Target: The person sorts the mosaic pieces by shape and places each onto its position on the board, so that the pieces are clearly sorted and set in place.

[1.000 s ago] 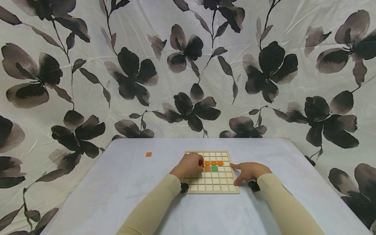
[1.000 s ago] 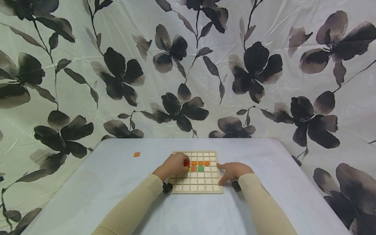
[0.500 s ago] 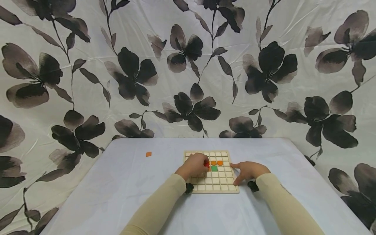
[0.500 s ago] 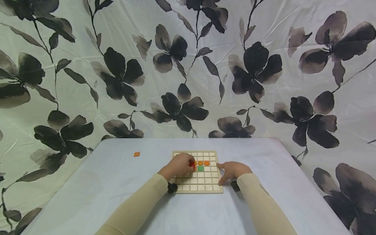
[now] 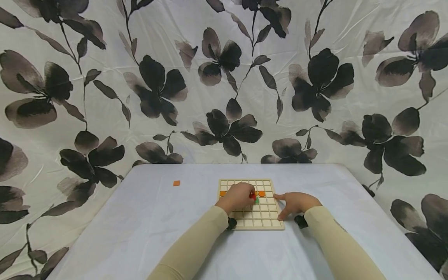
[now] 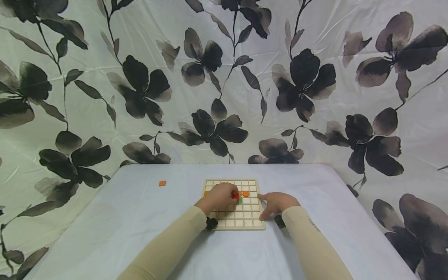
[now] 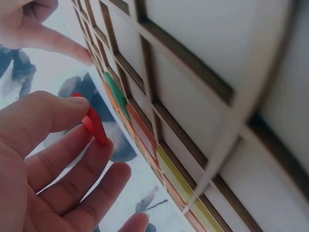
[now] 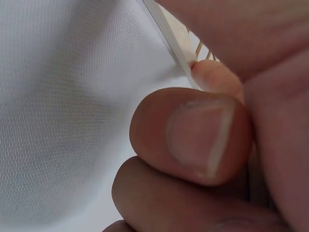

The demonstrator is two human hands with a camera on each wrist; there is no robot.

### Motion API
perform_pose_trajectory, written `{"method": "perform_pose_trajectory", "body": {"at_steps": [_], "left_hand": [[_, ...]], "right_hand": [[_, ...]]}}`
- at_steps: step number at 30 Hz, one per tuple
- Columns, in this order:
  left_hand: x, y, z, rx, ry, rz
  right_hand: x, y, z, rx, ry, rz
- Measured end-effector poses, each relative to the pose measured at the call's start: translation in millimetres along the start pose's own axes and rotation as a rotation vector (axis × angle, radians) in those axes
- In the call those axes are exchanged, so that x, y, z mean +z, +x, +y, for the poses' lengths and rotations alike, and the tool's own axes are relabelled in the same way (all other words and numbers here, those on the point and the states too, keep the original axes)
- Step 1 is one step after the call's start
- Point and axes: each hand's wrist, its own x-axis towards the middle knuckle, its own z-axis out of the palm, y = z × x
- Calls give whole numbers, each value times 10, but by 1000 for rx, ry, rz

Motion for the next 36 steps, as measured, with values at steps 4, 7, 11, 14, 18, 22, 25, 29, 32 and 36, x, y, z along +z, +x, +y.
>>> {"method": "perform_pose_trajectory", "body": {"at_steps": [4, 7, 11, 14, 18, 22, 25, 29, 32, 36], "left_hand": [[-3, 28, 54, 5, 9, -4], [-5, 61, 96, 10, 12, -13], [12, 113, 149, -3, 9, -41], [37, 145, 172, -20, 3, -62], [87, 184, 177, -10, 21, -63], [119, 224, 193, 10, 39, -54], [133, 252, 216, 12, 33, -53], [142, 277, 249, 10, 39, -63], [130, 282, 273, 2, 50, -73], [109, 280, 299, -4, 65, -86]], "right_hand": [[-1, 5, 7, 0, -10, 7], [2, 6, 8, 7, -16, 9], [15, 13, 12, 19, -10, 6], [21, 21, 12, 18, -11, 5], [17, 13, 7, 7, -23, 2], [13, 6, 8, -3, -26, 0], [10, -1, 7, -9, -25, 3], [4, -15, -2, -14, -22, 6], [2, -20, -10, -12, -22, 6], [1, -29, -17, 0, -20, 3]]}}
